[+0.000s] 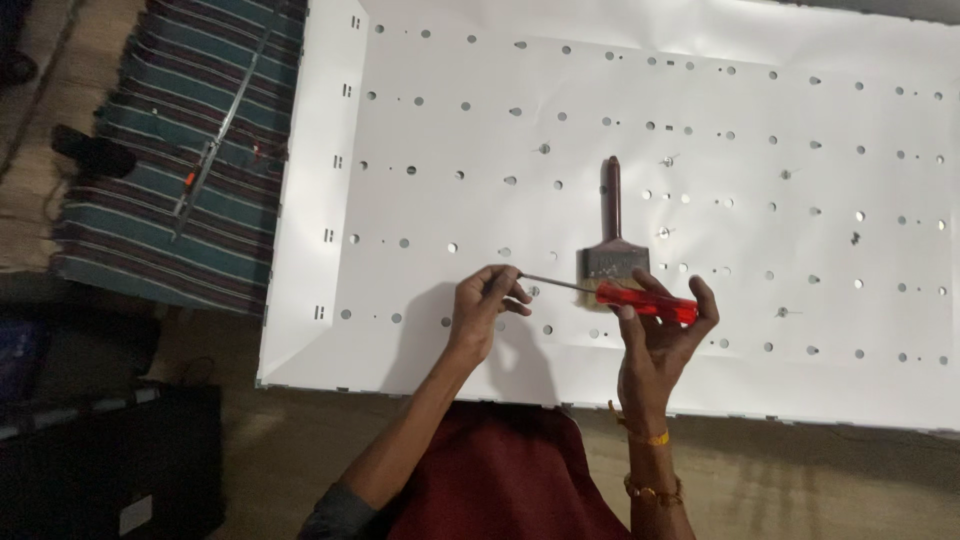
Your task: The person uses a red-handled screwdriver to fasten screws into a white perforated panel. They repeatedly pick up screws, align them with holes, and turn the screwdriver to secure them. A paintbrush rests on the panel during the process.
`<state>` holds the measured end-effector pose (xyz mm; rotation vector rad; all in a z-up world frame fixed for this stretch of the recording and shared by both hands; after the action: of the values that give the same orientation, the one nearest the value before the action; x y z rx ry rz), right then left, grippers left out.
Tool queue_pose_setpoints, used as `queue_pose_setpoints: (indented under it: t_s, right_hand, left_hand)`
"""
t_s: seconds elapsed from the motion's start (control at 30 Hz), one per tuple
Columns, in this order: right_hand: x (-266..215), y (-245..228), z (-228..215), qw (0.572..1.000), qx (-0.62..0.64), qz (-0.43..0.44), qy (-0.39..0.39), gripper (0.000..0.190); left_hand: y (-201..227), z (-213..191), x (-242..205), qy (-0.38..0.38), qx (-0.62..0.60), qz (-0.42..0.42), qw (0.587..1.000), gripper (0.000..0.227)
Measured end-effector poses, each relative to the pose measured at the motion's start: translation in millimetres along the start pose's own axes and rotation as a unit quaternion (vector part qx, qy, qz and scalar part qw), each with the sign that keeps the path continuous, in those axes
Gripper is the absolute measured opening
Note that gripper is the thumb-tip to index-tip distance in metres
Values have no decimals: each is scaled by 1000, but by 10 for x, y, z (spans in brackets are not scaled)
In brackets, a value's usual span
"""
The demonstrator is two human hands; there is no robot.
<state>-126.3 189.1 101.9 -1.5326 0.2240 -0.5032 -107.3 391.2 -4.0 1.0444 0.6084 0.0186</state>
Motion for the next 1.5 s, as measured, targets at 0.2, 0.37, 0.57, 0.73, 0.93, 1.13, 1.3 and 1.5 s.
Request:
queue_pose_setpoints:
  t_s: [0.2,0.37,0.57,0.73,0.93,1.13,1.3,1.5]
  right_hand:
    - [-75,24,100,1000,12,22,9,70]
    - [-188,15,123,999,-29,13,17,66]
    - [-324,77,112,1000,-18,12,-8,86]
    - [-200,29,-251,994,-37,-94,36,71]
    - [-87,-14,-789,977,-146,-146,56,63]
    - [-297,167,-654,980,-160,-112,24,66]
    - [-506,311,-161,975,-162,-141,-60,69]
    - [-554,342,161,964,-156,-181,-118,67]
  left_hand:
    - [50,-72,19,-8,-16,-7,1000,28]
    - [102,-257,-56,-14,73,34,997,34]
    - [41,-384,-150,-43,50,7,998,36]
    - [192,-577,-174,46,304,135,942,30]
    - [305,-704,-283,52,424,273,862,18]
    - [136,-602,-325,9,493,316,811,12]
    - [-1,-597,-306,-56,555,368,744,33]
    - [-95,-624,-297,-68,557,357,747,35]
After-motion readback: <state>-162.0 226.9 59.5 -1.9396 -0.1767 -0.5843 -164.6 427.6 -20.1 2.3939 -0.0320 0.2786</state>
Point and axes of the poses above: each hand's wrist, its own x-axis towards the middle knuckle, its own z-axis out of the palm, y = z × x, the point moved 2 cm from there along x, towards the middle knuckle, and after that the axes turned 15 degrees about y, right-handed, at the moved point
